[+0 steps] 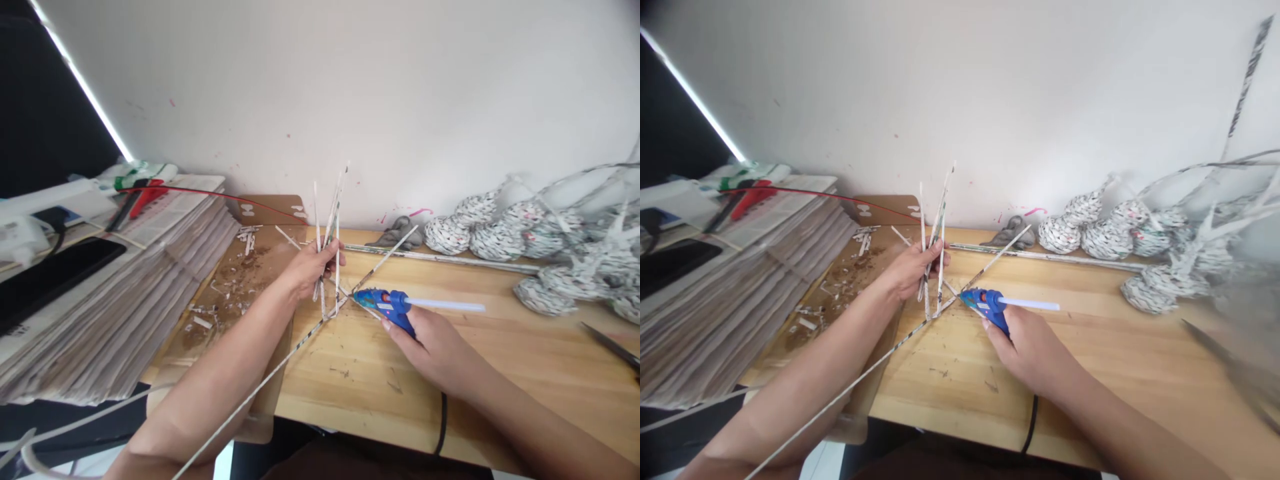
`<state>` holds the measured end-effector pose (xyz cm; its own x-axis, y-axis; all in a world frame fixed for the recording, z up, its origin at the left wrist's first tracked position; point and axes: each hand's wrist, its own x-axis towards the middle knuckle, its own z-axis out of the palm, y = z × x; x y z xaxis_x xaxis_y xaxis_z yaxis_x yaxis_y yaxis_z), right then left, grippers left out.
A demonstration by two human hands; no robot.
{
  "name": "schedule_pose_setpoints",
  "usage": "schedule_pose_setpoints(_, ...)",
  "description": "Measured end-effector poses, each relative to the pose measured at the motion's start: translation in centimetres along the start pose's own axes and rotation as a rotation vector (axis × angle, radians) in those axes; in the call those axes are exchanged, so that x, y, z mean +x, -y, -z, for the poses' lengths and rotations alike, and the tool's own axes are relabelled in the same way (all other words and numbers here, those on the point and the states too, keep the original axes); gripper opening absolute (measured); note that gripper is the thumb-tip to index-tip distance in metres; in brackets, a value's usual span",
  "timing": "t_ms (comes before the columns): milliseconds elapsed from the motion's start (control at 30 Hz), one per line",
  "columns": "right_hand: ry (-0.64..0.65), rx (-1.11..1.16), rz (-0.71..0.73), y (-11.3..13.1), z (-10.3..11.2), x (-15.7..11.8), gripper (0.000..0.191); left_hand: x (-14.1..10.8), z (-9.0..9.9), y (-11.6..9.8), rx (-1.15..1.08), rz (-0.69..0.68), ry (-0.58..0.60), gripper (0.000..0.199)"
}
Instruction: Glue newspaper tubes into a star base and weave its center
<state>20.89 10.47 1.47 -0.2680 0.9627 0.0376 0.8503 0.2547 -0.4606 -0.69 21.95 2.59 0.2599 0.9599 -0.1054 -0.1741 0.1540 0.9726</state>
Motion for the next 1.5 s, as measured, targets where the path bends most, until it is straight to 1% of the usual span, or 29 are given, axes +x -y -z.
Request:
schedule_pose_setpoints(267, 0.011, 0.021, -0.026, 0.17, 0.01, -0.04, 0.034, 0.33, 0.39, 0.46, 0.005, -0.033, 0.021, 0.041)
schedule_pose_setpoints(400, 0.007, 0.015, -0.019, 0.13, 0.04, -0.07, 0.035, 0.41, 0.48, 0.55, 0.008, -0.015, 0.003, 0.047)
schedule_pose_setpoints(567, 0.006, 0.009, 0.002, 0.25, 0.16, -0.10, 0.033, 0.48, 0.33, 0.43, 0.009, -0.022, -0.040, 0.047)
schedule_pose_setpoints(800, 0.023, -0.018, 0.002, 0.03, 0.07, -0.09, 0.033, 0.39, 0.03, 0.07, 0.020, -0.157, -0.096, 0.044)
schedule_pose_setpoints(967, 0.026, -0.046, 0.007, 0.07, 0.25, -0.01, 0.033, 0.23, 0.02, 0.02, 0.033, -0.191, -0.160, 0.046)
schedule_pose_setpoints(1100, 0.026, -0.033, 0.027, 0.35, 0.46, 0.06, 0.031, 0.18, 0.03, 0.12, 0.053, -0.218, -0.141, 0.042)
schedule_pose_setpoints(1267, 0.012, -0.052, 0.014, 0.24, 0.36, 0.02, 0.033, 0.38, 0.09, 0.31, 0.060, -0.303, -0.133, 0.038)
schedule_pose_setpoints(1400, 0.023, -0.068, 0.007, 0.21, 0.30, -0.01, 0.034, 0.51, 0.07, 0.22, 0.075, -0.370, -0.188, 0.043)
schedule_pose_setpoints(1500, 0.001, -0.070, 0.001, 0.28, 0.31, -0.01, 0.032, 0.34, -0.03, 0.01, 0.100, -0.421, -0.219, 0.049)
